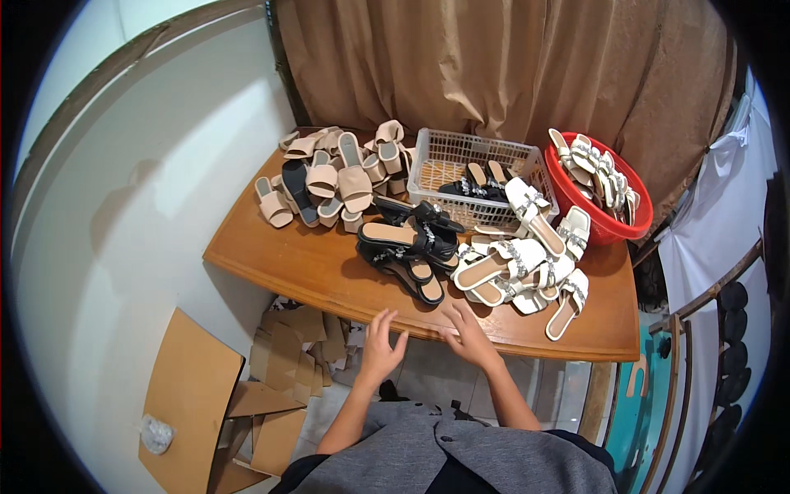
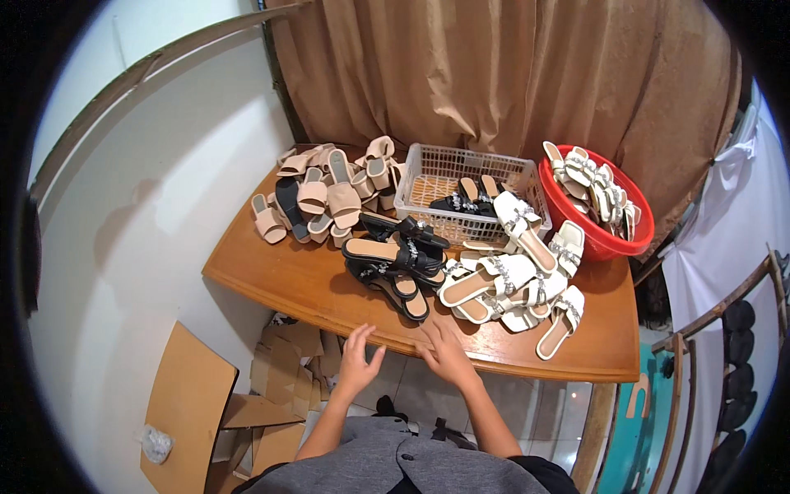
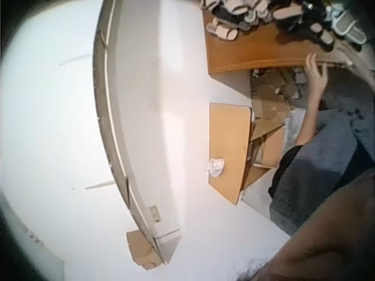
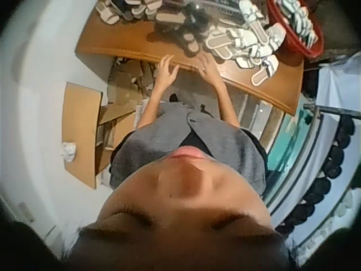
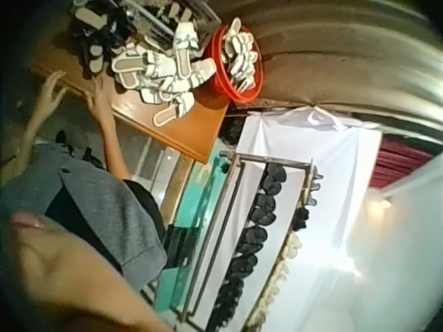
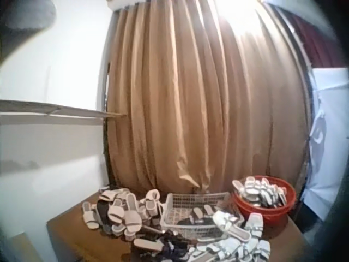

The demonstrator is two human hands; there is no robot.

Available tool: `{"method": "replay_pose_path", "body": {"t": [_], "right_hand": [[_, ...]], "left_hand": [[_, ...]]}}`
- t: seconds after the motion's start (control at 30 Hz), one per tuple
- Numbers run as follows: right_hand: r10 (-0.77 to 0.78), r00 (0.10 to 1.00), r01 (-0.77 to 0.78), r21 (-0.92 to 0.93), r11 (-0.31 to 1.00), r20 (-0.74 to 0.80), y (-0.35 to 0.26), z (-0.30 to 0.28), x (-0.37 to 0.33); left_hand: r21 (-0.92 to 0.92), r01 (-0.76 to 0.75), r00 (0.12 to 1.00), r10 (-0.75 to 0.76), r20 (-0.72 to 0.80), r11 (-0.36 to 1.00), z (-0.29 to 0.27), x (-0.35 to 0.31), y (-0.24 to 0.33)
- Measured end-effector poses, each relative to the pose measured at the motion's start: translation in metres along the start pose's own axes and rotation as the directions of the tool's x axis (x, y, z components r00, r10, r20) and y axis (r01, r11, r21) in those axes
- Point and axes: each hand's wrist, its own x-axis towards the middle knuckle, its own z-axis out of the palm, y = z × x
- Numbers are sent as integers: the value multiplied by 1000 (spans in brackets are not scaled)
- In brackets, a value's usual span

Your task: Organizing and inspecting various types of sandals on a storage shelf and a table.

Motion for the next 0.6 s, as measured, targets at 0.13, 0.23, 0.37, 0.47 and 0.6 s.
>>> {"method": "replay_pose_path", "body": {"t": [0.13,0.23,0.37,0.47,0.6], "right_hand": [[40,986,-19,134,991,-160,-42,-6,52],[91,985,-63,192,979,-145,-32,-2,59],[119,985,-104,123,987,-125,-6,-6,61],[139,981,-124,116,985,-133,6,-16,72],[111,968,-90,101,991,-224,15,-29,98]], "left_hand": [[-237,19,999,-8,49,971,1,41,-12],[-415,72,994,-30,105,907,1,71,-7],[-468,22,996,19,83,884,10,104,-21],[-447,17,998,15,67,894,14,123,-32],[-405,-14,997,41,59,914,18,146,-40]]}}
